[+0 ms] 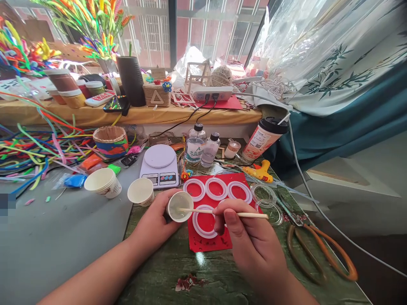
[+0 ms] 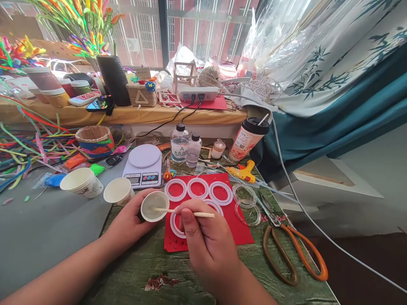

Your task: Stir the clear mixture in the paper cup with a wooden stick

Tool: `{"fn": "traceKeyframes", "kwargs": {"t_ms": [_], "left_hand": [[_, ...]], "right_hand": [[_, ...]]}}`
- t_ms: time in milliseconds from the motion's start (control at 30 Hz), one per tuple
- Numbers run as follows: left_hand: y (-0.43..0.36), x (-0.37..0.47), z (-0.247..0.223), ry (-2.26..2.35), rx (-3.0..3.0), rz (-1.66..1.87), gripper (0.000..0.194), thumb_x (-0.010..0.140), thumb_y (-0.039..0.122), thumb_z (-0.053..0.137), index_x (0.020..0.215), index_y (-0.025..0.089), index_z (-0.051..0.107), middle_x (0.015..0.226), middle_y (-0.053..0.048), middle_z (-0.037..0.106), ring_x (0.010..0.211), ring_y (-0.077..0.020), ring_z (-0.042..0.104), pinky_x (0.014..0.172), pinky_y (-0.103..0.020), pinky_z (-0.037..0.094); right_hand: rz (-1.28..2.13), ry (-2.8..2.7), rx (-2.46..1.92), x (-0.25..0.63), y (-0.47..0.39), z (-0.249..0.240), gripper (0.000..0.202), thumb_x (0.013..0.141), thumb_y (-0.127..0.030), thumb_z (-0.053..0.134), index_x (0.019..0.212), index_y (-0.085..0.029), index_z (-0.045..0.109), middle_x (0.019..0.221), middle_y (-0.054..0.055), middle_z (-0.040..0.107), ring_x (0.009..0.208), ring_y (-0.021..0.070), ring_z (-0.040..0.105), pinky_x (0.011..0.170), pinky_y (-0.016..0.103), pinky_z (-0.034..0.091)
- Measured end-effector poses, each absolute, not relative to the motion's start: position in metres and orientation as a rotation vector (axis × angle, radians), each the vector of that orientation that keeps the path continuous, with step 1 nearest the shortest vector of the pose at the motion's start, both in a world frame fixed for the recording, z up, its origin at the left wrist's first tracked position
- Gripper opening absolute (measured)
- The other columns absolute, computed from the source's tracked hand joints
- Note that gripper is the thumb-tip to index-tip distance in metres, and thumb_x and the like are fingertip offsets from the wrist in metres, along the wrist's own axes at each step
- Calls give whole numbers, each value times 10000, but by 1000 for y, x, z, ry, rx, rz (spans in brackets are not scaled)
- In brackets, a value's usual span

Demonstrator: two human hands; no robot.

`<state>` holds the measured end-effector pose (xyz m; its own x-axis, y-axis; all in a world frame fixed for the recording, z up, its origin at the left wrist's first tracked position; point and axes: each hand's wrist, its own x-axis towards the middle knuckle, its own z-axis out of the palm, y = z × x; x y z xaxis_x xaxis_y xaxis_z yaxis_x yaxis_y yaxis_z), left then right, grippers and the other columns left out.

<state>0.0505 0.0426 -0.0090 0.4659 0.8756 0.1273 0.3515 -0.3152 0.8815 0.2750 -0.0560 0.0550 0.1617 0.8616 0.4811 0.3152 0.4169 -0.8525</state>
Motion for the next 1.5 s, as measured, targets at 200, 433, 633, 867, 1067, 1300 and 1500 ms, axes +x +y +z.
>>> {"fn": "traceKeyframes", "kwargs": {"t_ms": [200,433,633,867,1067,1300,1500], "left_hand": [[42,51,-9,1063,1855,772,530,921,314,830,1438,304,710,1481,-104,774,1363,-357,750,1188,-554,607],[41,50,-10,1046,1836,747,525,941,302,807,1450,285,681,1493,-120,757,1376,-351,731,1201,-567,586],[42,50,-11,1043,1836,753,530,936,285,807,1451,291,681,1497,-120,754,1381,-353,726,1198,-570,586],[42,52,-7,1020,1833,783,523,904,260,808,1418,297,716,1464,-109,779,1352,-351,748,1193,-555,598],[41,51,-9,1039,1829,785,529,906,264,803,1424,308,706,1467,-100,775,1352,-355,748,1187,-572,602],[37,53,-5,1034,1786,856,516,885,304,821,1393,288,727,1410,-107,808,1287,-348,785,1139,-530,641],[38,52,-3,1038,1767,852,522,877,324,843,1387,301,733,1409,-92,815,1282,-346,790,1142,-530,645]], "right_hand": [[588,-1420,-1128,274,-57,63,253,1217,-329,557,1087,-258,763,792,0,688,686,163,647,622,277,542],[598,-1457,-1127,274,-57,62,241,1216,-296,544,1081,-258,741,800,-8,674,699,155,621,640,273,523],[608,-1422,-1107,273,-56,58,223,1215,-302,553,1119,-265,751,840,7,719,720,161,654,621,264,526],[543,-1443,-1161,273,-56,60,253,1208,-302,550,1072,-259,758,805,9,714,696,170,661,632,278,543],[489,-1401,-1186,273,-57,59,215,1207,-292,557,1129,-284,758,836,-6,720,716,153,650,651,251,534],[495,-1419,-1156,273,-61,59,194,1194,-252,553,1194,-304,740,912,10,741,760,173,671,682,269,564],[507,-1527,-1117,273,-61,64,199,1169,-189,536,1129,-278,709,849,4,702,696,164,654,632,268,541]]}}
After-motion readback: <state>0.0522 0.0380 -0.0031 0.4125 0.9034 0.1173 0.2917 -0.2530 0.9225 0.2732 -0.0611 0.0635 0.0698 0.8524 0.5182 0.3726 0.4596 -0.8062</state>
